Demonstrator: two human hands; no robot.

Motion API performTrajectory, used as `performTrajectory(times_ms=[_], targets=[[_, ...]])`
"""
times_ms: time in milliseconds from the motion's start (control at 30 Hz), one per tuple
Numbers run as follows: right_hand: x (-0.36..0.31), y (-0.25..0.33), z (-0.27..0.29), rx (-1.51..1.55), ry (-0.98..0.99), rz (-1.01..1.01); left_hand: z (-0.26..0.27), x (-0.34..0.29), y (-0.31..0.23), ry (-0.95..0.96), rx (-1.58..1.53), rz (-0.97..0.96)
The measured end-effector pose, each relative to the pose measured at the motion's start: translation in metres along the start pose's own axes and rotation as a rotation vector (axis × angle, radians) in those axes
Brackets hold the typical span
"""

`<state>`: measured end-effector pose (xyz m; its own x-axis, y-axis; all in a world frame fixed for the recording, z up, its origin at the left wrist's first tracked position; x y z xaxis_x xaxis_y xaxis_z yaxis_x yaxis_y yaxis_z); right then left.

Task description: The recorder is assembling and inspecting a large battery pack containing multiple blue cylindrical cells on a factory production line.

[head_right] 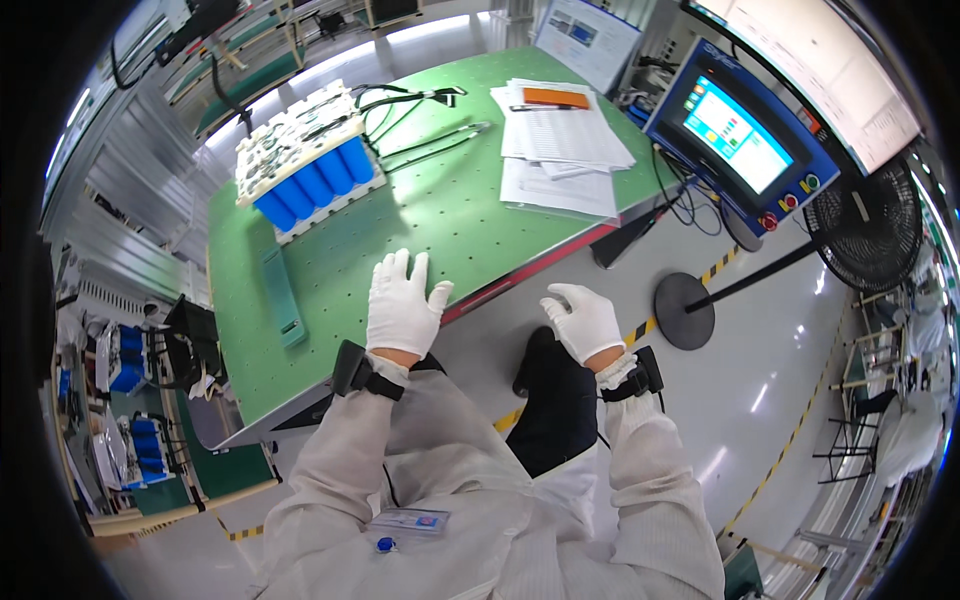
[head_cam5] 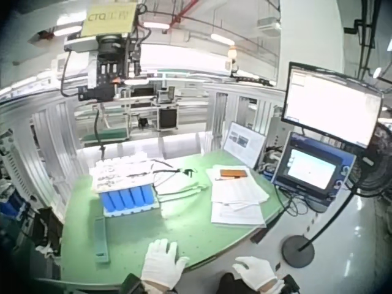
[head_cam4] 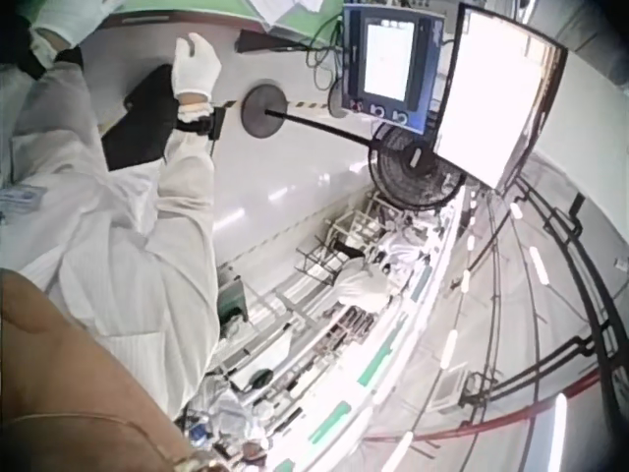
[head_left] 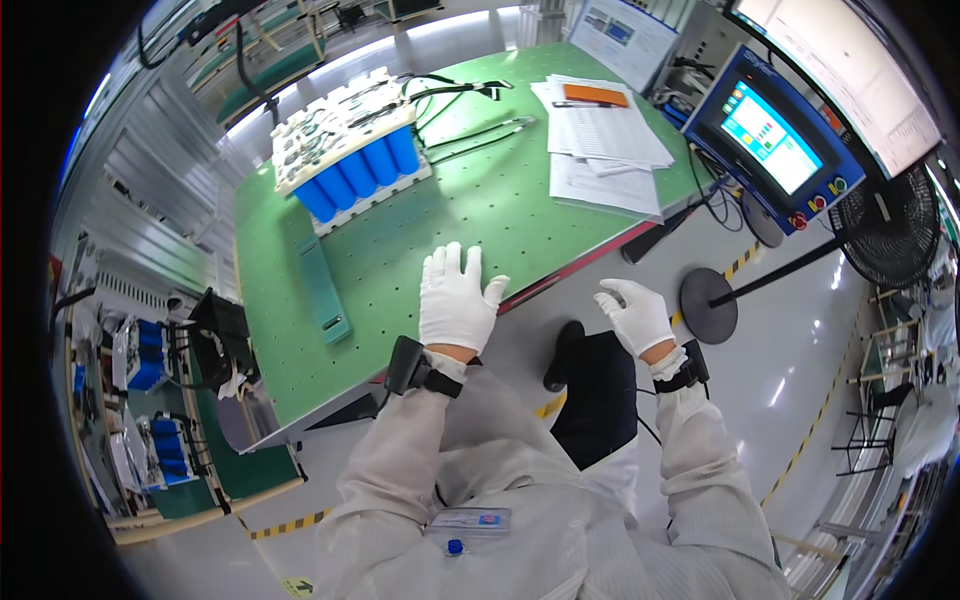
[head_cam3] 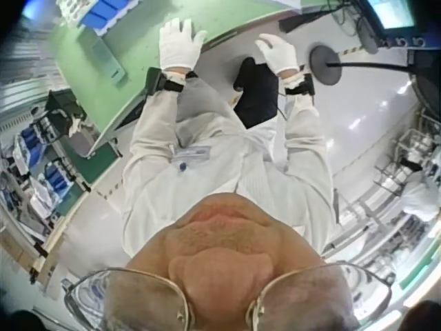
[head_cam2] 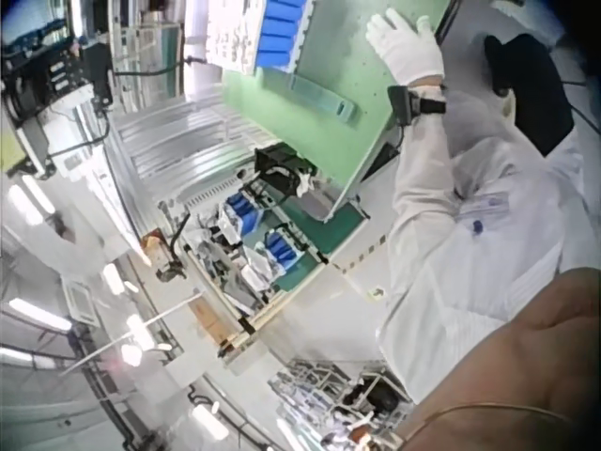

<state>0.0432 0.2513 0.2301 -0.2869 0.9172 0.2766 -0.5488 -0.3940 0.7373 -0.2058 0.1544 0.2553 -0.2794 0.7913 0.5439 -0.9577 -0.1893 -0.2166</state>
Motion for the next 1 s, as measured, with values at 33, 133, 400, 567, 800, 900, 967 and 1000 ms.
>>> performTrajectory(times_ms=[33,133,400,567,800,900,967,1000], targets=[[-0.001,-0.007,0.014,-0.023,-0.047,0.0,-0.002,0.004,-0.003,0.005,-0.022,0.001],[-0.002,-0.019,0.043,-0.097,-0.079,-0.054,0.0,0.016,-0.017,0.041,-0.06,-0.002],[0.017,-0.046,0.057,-0.198,-0.147,0.006,-0.008,0.012,-0.013,0.118,-0.011,0.016],[0.048,-0.065,0.106,-0.263,-0.297,0.066,-0.007,0.018,-0.024,0.119,-0.046,0.048],[0.114,-0.081,0.14,-0.442,-0.328,-0.039,-0.006,0.016,-0.018,0.046,-0.064,0.043],[0.138,-0.077,0.141,-0.491,-0.298,-0.047,-0.005,0.015,-0.019,-0.006,-0.057,0.003],[0.155,-0.077,0.141,-0.555,-0.342,0.014,-0.005,0.013,-0.018,-0.025,-0.051,-0.005],[0.164,-0.079,0.14,-0.555,-0.323,0.002,-0.004,0.013,-0.018,-0.035,-0.064,-0.006]])
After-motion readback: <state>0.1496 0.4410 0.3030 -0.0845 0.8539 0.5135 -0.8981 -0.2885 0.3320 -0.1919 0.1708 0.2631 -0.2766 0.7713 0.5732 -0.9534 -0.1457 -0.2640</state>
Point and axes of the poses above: each hand's wrist, its own x-axis towards the middle knuckle, its own z-axis out of the back of the hand, y = z × x, the point moved 10 cm from there along x, towards the middle knuckle, and after that the axes turned 12 degrees about -y, right-handed, at the moved point
